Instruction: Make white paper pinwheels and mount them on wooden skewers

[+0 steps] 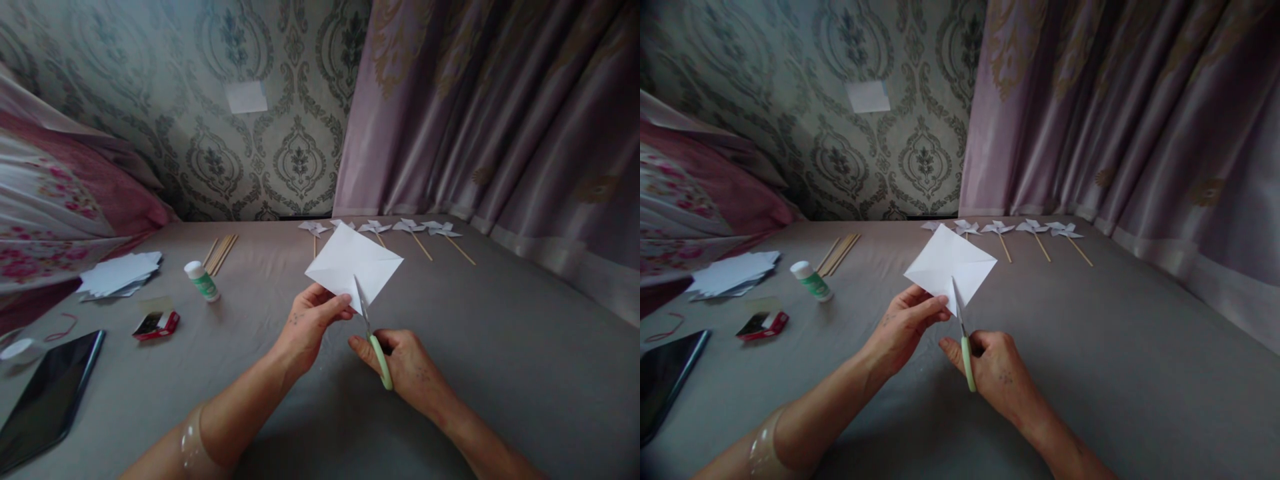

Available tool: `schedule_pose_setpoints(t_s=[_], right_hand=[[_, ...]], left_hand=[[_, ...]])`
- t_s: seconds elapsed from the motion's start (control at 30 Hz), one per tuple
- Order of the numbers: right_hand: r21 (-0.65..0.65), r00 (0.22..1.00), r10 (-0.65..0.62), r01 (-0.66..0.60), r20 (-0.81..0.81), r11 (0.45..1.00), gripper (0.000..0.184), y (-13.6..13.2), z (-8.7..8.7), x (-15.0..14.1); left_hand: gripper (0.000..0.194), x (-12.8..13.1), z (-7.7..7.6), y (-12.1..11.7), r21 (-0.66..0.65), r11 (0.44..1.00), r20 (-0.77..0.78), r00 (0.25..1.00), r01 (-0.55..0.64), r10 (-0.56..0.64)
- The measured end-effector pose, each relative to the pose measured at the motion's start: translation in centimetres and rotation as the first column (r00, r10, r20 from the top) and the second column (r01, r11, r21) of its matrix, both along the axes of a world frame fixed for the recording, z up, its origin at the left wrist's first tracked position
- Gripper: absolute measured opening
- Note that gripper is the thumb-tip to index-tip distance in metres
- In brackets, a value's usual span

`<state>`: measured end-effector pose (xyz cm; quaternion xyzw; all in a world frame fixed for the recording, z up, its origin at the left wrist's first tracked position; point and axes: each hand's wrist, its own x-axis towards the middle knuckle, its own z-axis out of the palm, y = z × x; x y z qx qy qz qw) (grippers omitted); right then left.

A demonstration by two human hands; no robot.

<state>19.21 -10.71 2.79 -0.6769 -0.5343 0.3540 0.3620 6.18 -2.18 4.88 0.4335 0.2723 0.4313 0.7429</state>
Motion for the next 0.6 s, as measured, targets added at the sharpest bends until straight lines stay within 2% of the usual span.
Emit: schedule_pose_setpoints(t_s=[0.2, 0.3, 0.4, 0.5, 0.6], right_hand=[[-0.054, 0.999, 0.029, -0.028, 0.019, 0.998, 0.054, 0.2, 0.2, 0.0], [-0.122, 0.986, 0.153, -0.143, 0.072, 0.982, 0.053, 0.0, 0.4, 0.4], [-0.232, 0.943, 0.269, -0.222, 0.195, 0.947, 0.054, -0.4, 0.6, 1.1], [-0.344, 0.896, 0.337, -0.232, 0.289, 0.910, 0.055, -0.9, 0.8, 2.3], [-0.438, 0.847, 0.330, -0.131, 0.417, 0.889, 0.058, -1.4, 1.2, 4.3]], left_hand=[[0.021, 0.1, -0.3, 0.2, -0.040, 0.999, -0.017, 1.000, -0.021, 0.020], [0.021, 0.0, -0.9, 0.7, -0.044, 0.998, -0.040, 0.998, -0.053, 0.051], [0.019, -0.3, -1.6, 1.7, -0.039, 0.995, -0.101, 0.991, -0.088, 0.083], [0.014, -0.9, -2.0, 3.0, 0.014, 0.998, -0.296, 0.953, -0.060, 0.061], [0.011, -1.7, -2.4, 4.1, 0.094, 0.991, -0.566, 0.824, 0.093, -0.024]])
